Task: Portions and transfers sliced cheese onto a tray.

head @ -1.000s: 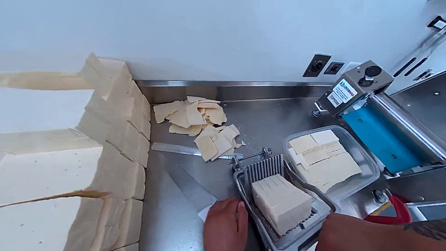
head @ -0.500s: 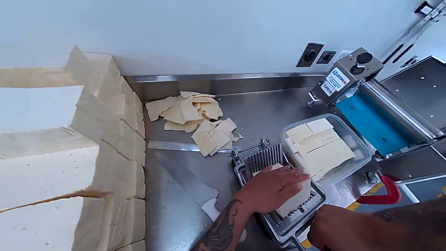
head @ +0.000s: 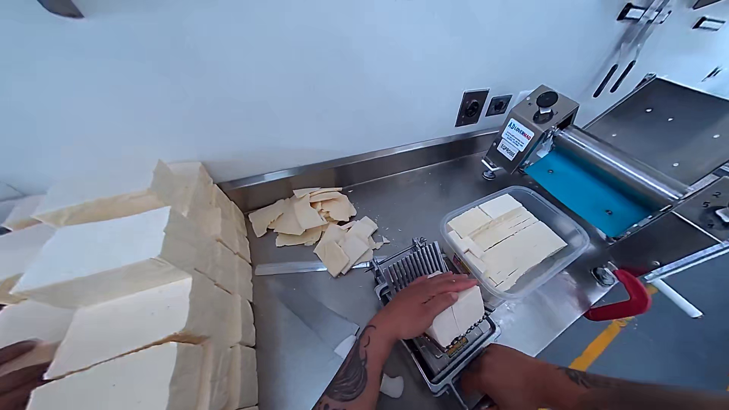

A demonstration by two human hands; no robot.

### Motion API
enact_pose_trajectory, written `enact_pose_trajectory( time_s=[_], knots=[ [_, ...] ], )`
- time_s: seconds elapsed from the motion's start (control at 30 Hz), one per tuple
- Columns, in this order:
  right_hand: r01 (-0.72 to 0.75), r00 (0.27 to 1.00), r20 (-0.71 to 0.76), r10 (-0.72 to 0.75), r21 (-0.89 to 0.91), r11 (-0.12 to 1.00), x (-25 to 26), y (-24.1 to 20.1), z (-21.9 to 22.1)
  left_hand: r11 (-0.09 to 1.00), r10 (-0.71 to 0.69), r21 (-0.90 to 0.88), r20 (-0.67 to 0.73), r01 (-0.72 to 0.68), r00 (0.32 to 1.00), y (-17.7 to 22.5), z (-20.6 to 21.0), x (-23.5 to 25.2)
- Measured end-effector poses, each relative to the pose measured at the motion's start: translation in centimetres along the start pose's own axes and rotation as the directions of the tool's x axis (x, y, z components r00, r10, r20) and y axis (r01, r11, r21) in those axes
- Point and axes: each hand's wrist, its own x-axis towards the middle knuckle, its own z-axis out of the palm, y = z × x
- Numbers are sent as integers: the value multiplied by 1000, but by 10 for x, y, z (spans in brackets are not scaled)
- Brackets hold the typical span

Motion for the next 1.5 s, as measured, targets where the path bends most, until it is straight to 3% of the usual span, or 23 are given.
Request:
enact_pose_trajectory(
  time_s=[0.03,0.07,0.1,0.17,0.2,0.23,0.37,0.5,0.73,0.87,0.97,1.07,1.17,1.33,1.4,1.5],
  knots=[
    [25,949,-310,-55,-100,995,-7,-3,10,999,0,-47,-4,0,1000,-1,-1,0],
    [-34,799,-597,-62,-148,988,-11,-7,19,992,-2,-129,-36,-3,999,-1,-2,-2],
    [-124,606,-795,28,-59,991,-11,-16,21,974,-1,-225,-121,-26,993,-2,-1,-3],
    [-169,271,-911,310,271,947,0,-32,16,941,-19,-325,-321,-91,947,-5,1,-8],
    [-158,169,-900,402,378,912,11,-36,12,942,-34,-318,-405,-106,914,-8,3,-11],
    [-177,124,-873,471,448,876,22,-40,7,949,-43,-296,-468,-111,883,-12,6,-15],
    [-492,228,-766,601,442,750,60,-54,-13,942,-39,-300,-547,-152,837,-27,29,-28],
    [-585,178,-774,607,413,698,77,-48,-18,911,-16,-356,-532,-206,847,-32,39,-33],
    [-478,240,-667,705,551,684,63,-43,-31,942,58,-250,-541,-226,839,-38,43,-32],
    [-149,192,-625,757,743,652,41,-42,-39,949,97,-181,-613,-259,784,-38,52,-24],
    [-89,127,-519,845,843,531,8,-3,-59,960,72,-164,-642,-228,763,-35,57,-19],
    [-261,111,-384,917,878,400,-24,80,-80,958,37,-186,-674,-218,738,-34,62,-16],
    [-451,100,-292,951,839,305,-25,141,-92,964,36,-164,-697,-208,716,-31,65,-15],
    [-613,261,-243,934,706,355,7,169,-101,973,3,-157,-725,-170,688,-28,67,-13],
    [-671,277,-222,935,652,354,16,169,-100,976,-15,-158,-735,-150,677,-24,69,-13],
    [-630,366,-186,912,671,390,11,169,-106,981,-29,-148,-755,-127,655,-21,70,-10]
  ],
)
